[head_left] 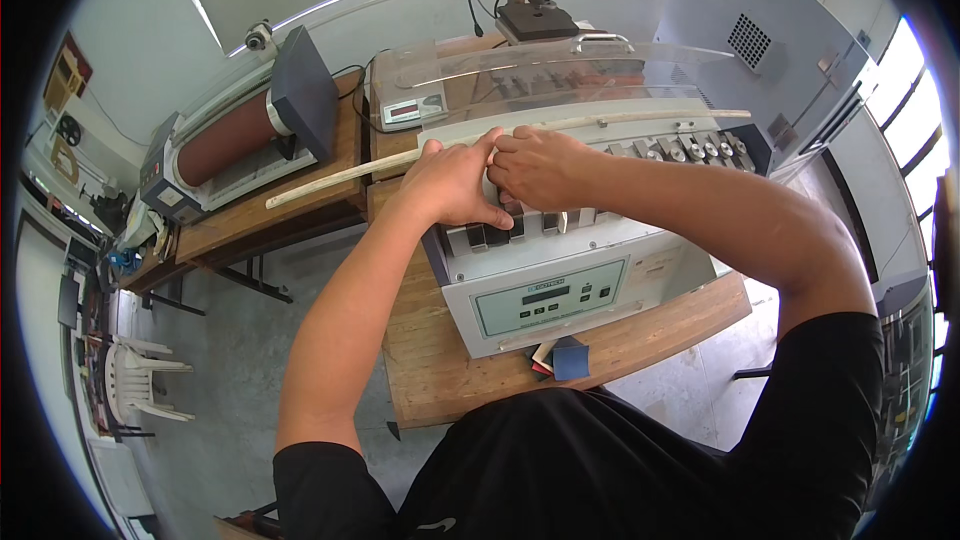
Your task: Testing material flexibility and durability using a specialized industrial testing machine.
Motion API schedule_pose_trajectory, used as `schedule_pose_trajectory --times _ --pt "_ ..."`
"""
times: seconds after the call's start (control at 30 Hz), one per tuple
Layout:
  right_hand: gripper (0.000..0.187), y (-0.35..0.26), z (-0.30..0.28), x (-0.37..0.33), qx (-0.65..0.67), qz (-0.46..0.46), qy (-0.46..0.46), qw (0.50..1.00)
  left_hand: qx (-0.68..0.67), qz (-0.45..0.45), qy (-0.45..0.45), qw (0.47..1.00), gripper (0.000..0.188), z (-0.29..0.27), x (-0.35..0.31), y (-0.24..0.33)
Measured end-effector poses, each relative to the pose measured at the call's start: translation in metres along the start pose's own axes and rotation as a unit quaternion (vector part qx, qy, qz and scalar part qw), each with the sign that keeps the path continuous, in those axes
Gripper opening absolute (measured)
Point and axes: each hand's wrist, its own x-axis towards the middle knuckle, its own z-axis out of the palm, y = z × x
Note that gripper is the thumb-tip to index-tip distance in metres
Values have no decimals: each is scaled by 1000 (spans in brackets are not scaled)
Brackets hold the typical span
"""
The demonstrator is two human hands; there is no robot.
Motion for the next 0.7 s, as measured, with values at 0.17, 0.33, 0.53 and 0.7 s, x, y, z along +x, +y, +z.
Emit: schedule_pose_trajectory --times 0.17,0.33,0.53,0.7 --pt "33 -11 -10 8 -53 52 -75 994 1 -5 6 1000 124 -1 1 1" --pt "32 -17 -20 17 -33 98 -158 982 -13 4 27 1000 119 2 1 1" --pt "30 -12 -29 16 -20 105 -200 974 9 53 72 996 76 -6 -6 -17" --pt "31 -1 -2 -9 27 97 53 993 161 -11 112 980 39 -27 -22 -13"
